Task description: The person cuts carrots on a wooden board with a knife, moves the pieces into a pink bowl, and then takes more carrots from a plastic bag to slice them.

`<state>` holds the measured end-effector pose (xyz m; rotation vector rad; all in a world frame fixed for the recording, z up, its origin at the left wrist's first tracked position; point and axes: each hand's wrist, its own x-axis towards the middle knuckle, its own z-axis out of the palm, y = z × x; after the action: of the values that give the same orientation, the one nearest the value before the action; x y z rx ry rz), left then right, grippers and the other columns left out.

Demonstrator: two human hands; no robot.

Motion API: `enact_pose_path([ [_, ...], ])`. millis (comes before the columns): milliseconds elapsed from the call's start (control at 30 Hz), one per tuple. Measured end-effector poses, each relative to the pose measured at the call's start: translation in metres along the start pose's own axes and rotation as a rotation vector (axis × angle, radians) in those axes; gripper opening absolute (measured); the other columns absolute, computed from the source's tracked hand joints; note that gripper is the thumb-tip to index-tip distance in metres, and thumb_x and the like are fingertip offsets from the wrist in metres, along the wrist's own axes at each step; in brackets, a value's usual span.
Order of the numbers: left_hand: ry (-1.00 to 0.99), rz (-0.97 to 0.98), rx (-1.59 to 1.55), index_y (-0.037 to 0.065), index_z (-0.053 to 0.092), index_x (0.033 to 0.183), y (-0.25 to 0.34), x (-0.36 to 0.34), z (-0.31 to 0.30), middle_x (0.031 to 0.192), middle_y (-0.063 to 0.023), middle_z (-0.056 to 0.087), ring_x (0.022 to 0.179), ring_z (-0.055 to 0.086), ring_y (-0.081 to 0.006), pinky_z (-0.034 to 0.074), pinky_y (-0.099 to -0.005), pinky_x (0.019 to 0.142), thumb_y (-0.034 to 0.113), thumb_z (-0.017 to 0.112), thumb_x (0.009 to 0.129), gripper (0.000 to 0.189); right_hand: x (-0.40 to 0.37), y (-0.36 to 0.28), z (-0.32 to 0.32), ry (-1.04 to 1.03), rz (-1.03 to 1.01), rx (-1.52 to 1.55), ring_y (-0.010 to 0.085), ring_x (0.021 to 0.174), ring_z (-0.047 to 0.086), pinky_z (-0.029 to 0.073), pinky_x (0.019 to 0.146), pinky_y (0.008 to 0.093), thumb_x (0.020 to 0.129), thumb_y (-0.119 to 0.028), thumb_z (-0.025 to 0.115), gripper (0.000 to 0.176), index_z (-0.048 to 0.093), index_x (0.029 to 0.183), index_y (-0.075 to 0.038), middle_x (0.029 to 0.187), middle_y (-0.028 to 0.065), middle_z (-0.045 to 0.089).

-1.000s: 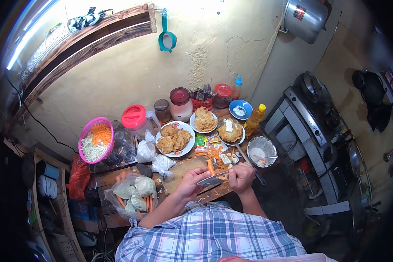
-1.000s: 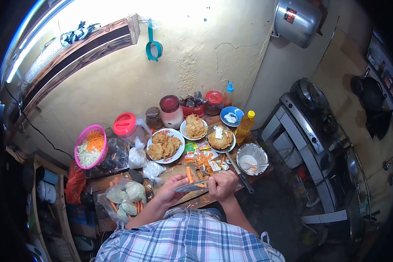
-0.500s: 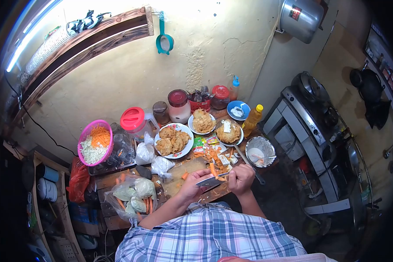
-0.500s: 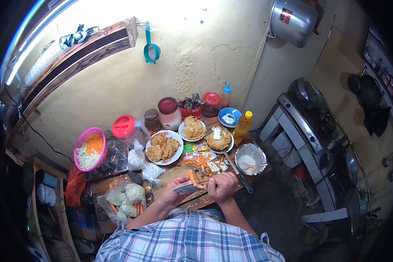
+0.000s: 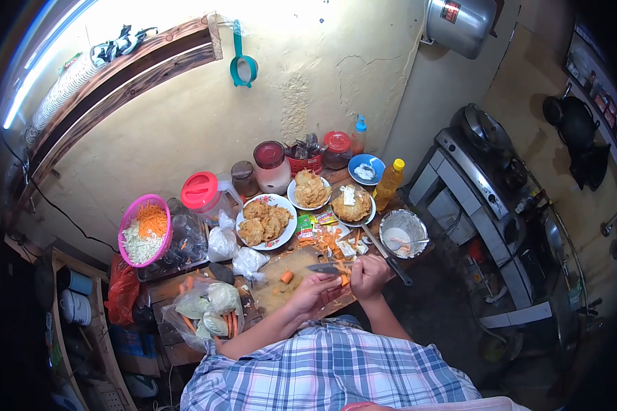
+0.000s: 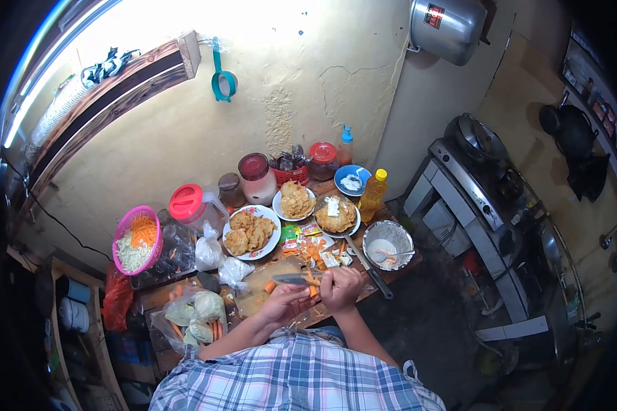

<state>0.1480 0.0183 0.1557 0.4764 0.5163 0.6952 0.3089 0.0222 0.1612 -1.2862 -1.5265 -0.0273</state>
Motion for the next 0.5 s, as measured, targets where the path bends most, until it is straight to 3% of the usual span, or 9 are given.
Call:
enact_pose_path([
  [133,-0.018,-0.161,0.032,0.002,0.061,0.104,-0.018,-0.005,-0.001,0.095,-0.0061,0.066,0.088,0.064,-0.0144,0.052,-0.0242,0.082,0.008,0.063,0.086,0.019,-0.003,0.026,0.016,-0.02,0.151,-0.154,0.0342,0.048,0.051,0.037,0.047,0.0445,0.083,-0.019,0.052,0.035,0.054,0.053,-0.001,0.051,0.0173,0.05],
  [200,0.084,-0.176,0.277,0.003,0.061,0.104,-0.014,-0.003,-0.014,0.094,-0.0053,0.066,0.084,0.065,-0.0135,0.053,-0.0246,0.077,0.009,0.066,0.085,0.022,-0.005,0.04,0.024,-0.203,0.395,-0.424,0.035,0.054,0.058,0.043,0.051,0.0445,0.086,-0.026,0.05,0.038,0.063,0.06,-0.003,0.057,0.0188,0.057],
  [233,0.076,-0.035,0.457,0.001,0.063,0.098,-0.017,0.0,-0.03,0.087,-0.0043,0.066,0.078,0.065,-0.0131,0.054,-0.0263,0.071,0.01,0.071,0.081,0.021,-0.01,0.05,0.026,-0.302,0.459,-0.52,0.035,0.059,0.063,0.048,0.055,0.0443,0.087,-0.038,0.05,0.044,0.069,0.067,-0.004,0.06,0.0196,0.061],
  [267,0.076,-0.037,0.455,0.001,0.063,0.098,-0.019,0.0,-0.048,0.087,-0.0043,0.066,0.078,0.065,-0.0131,0.054,-0.0263,0.071,0.01,0.071,0.081,0.021,-0.016,0.062,0.029,-0.304,0.461,-0.521,0.035,0.059,0.063,0.048,0.055,0.0443,0.087,-0.038,0.05,0.044,0.069,0.067,-0.004,0.06,0.0196,0.061],
  [333,0.351,0.149,1.281,0.001,0.066,0.092,-0.021,-0.008,-0.08,0.081,-0.0078,0.068,0.074,0.067,-0.0174,0.054,-0.0302,0.067,0.013,0.073,0.075,0.022,-0.028,0.08,0.036,-0.498,0.565,-0.693,0.0348,0.061,0.064,0.049,0.06,0.0438,0.081,-0.051,0.054,0.054,0.069,0.068,-0.001,0.061,0.0188,0.063],
  [400,0.578,0.136,1.623,0.003,0.069,0.087,-0.022,-0.022,-0.102,0.078,-0.0143,0.067,0.072,0.067,-0.0277,0.053,-0.0375,0.067,0.012,0.071,0.07,0.019,-0.038,0.089,0.04,-0.532,0.572,-0.737,0.0347,0.062,0.064,0.048,0.064,0.0444,0.076,-0.057,0.056,0.059,0.069,0.068,0.0,0.062,0.0187,0.063],
  [433,0.575,0.14,1.623,0.003,0.069,0.087,-0.023,-0.026,-0.114,0.078,-0.0143,0.067,0.072,0.067,-0.0277,0.053,-0.0375,0.067,0.012,0.071,0.07,0.019,-0.038,0.089,0.043,-0.56,0.577,-0.774,0.0346,0.064,0.065,0.048,0.068,0.045,0.072,-0.063,0.058,0.065,0.069,0.069,0.001,0.063,0.0187,0.064],
  [500,0.758,0.055,1.654,0.006,0.069,0.09,-0.03,-0.032,-0.14,0.083,-0.0178,0.066,0.076,0.065,-0.0344,0.052,-0.042,0.068,0.011,0.068,0.07,0.02,-0.039,0.089,0.047,-0.594,0.564,-0.76,0.0344,0.065,0.065,0.047,0.071,0.0465,0.07,-0.066,0.058,0.068,0.069,0.069,0.001,0.064,0.0187,0.065],
])
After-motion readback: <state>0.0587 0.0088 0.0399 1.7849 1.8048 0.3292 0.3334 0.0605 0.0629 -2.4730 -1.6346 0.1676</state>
